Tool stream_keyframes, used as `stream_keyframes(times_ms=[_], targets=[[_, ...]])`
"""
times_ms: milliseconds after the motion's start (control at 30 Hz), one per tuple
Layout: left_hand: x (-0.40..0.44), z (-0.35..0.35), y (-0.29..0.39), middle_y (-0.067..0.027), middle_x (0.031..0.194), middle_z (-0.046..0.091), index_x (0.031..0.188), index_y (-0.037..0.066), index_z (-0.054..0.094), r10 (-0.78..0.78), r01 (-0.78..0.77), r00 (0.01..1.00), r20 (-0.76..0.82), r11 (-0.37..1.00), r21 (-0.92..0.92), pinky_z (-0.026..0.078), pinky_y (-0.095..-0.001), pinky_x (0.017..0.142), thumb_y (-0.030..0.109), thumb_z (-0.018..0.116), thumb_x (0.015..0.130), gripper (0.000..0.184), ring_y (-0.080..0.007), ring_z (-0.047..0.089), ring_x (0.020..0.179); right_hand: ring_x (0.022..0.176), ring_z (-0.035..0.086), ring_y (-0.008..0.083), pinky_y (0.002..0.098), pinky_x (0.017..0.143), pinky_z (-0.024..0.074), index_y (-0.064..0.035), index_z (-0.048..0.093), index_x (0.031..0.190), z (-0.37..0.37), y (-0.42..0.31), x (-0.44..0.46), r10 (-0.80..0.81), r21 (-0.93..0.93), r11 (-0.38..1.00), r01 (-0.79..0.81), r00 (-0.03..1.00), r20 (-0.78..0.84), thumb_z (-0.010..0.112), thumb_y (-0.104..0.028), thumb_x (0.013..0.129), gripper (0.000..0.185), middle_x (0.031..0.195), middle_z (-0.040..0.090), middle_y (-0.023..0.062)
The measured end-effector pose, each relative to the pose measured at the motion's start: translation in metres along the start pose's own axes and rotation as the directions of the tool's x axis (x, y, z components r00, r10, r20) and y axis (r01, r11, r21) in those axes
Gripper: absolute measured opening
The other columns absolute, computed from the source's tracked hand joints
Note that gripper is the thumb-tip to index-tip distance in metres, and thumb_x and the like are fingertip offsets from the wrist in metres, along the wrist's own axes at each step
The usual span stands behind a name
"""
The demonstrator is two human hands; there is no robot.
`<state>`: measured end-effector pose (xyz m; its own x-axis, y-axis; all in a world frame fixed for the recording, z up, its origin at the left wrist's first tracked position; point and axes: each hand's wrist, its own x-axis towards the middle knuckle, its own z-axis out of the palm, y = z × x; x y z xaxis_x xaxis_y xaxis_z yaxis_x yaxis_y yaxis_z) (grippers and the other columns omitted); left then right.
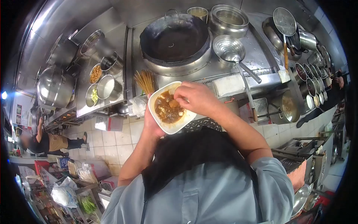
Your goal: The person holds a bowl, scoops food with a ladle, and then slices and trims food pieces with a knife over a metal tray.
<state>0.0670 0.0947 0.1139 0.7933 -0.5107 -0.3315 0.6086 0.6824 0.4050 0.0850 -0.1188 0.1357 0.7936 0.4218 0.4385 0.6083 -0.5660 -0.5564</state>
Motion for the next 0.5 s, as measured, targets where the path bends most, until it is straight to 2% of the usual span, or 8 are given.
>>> stream_keyframes(times_ms=[100, 200, 267, 300, 333, 400, 467, 500], targets=[[-0.007, 0.005, -0.008, -0.0196, 0.147, 0.059, 0.149, 0.006, 0.052, 0.0, 0.0, 1.0, -0.009, 1.0, -0.027, 0.049, -0.0579, 0.111, 0.063, 0.034, 0.107, 0.074, -0.0404, 0.061, 0.129, 0.087, 0.066, 0.0363, 0.0488, 0.076, 0.0523, -0.0068, 0.066, 0.096, -0.006, -0.001, -0.013, 0.008, 0.093, 0.996, -0.001, 0.997, -0.075, 0.067, -0.019, 0.093, 0.013, 0.093, 0.067, 0.0127], [-0.014, 0.001, -0.013, -0.0202, 0.146, 0.059, 0.147, 0.006, 0.054, 0.061, -0.057, 0.997, 0.051, 0.995, -0.078, 0.049, -0.0605, 0.11, 0.054, 0.038, 0.107, 0.065, -0.0416, 0.061, 0.128, 0.088, 0.065, 0.0398, 0.0492, 0.076, 0.0519, -0.0037, 0.065, 0.089, -0.042, 0.02, -0.053, 0.343, 0.129, 0.937, -0.325, 0.925, -0.165, 0.069, -0.026, 0.095, 0.024, 0.092, 0.066, 0.0167], [-0.021, 0.003, -0.013, -0.0201, 0.145, 0.06, 0.145, 0.007, 0.057, 0.097, -0.095, 0.995, 0.007, 0.987, -0.126, 0.046, -0.066, 0.109, 0.049, 0.041, 0.106, 0.06, -0.0433, 0.06, 0.13, 0.088, 0.065, 0.043, 0.0515, 0.077, 0.0516, -0.0009, 0.065, 0.086, -0.071, 0.071, -0.101, 0.614, -0.067, 0.77, -0.634, 0.766, -0.192, 0.071, -0.037, 0.095, 0.038, 0.091, 0.066, 0.0208], [-0.025, 0.0, -0.011, -0.0202, 0.146, 0.059, 0.146, 0.009, 0.057, 0.121, -0.123, 0.992, -0.024, 0.984, -0.133, 0.043, -0.0699, 0.11, 0.05, 0.042, 0.106, 0.059, -0.0447, 0.058, 0.131, 0.087, 0.066, 0.0439, 0.0541, 0.077, 0.0509, 0.0013, 0.066, 0.085, -0.075, 0.116, -0.134, 0.642, -0.189, 0.685, -0.704, 0.705, -0.301, 0.072, -0.046, 0.095, 0.048, 0.091, 0.067, 0.0235], [-0.031, -0.005, -0.009, -0.0202, 0.147, 0.059, 0.146, 0.01, 0.057, 0.145, -0.153, 0.987, -0.066, 0.979, -0.137, 0.041, -0.0738, 0.11, 0.05, 0.043, 0.106, 0.059, -0.046, 0.056, 0.133, 0.091, 0.068, 0.0456, 0.0547, 0.08, 0.0525, 0.0033, 0.068, 0.088, -0.079, 0.151, -0.161, 0.686, -0.173, 0.596, -0.784, 0.609, -0.397, 0.077, -0.045, 0.088, 0.049, 0.094, 0.069, 0.0258], [-0.04, -0.015, -0.006, -0.0196, 0.148, 0.058, 0.145, 0.011, 0.058, 0.186, -0.196, 0.98, -0.077, 0.967, -0.162, 0.038, -0.0777, 0.11, 0.052, 0.044, 0.105, 0.06, -0.0472, 0.055, 0.134, 0.103, 0.067, 0.0486, 0.0538, 0.091, 0.0528, 0.0062, 0.069, 0.105, -0.068, 0.215, -0.226, 0.796, -0.243, 0.441, -0.864, 0.502, -0.338, 0.081, -0.042, 0.081, 0.055, 0.106, 0.07, 0.0308], [-0.054, -0.021, -0.002, -0.0189, 0.147, 0.059, 0.145, 0.01, 0.058, 0.264, -0.273, 0.961, -0.081, 0.952, -0.141, 0.038, -0.076, 0.111, 0.054, 0.044, 0.105, 0.061, -0.0461, 0.055, 0.134, 0.117, 0.063, 0.0502, 0.0526, 0.102, 0.0499, 0.0093, 0.062, 0.125, -0.047, 0.258, -0.266, 0.86, -0.089, 0.462, -0.883, 0.47, -0.2, 0.082, -0.039, 0.076, 0.071, 0.122, 0.066, 0.0354], [-0.06, -0.028, 0.002, -0.0183, 0.147, 0.059, 0.145, 0.01, 0.058, 0.293, -0.3, 0.954, -0.063, 0.939, -0.166, 0.037, -0.0742, 0.112, 0.054, 0.046, 0.104, 0.061, -0.0448, 0.055, 0.134, 0.124, 0.06, 0.0502, 0.0523, 0.106, 0.0477, 0.0096, 0.057, 0.134, -0.031, 0.273, -0.275, 0.861, -0.038, 0.456, -0.889, 0.451, -0.234, 0.079, -0.037, 0.081, 0.074, 0.13, 0.063, 0.0363]])
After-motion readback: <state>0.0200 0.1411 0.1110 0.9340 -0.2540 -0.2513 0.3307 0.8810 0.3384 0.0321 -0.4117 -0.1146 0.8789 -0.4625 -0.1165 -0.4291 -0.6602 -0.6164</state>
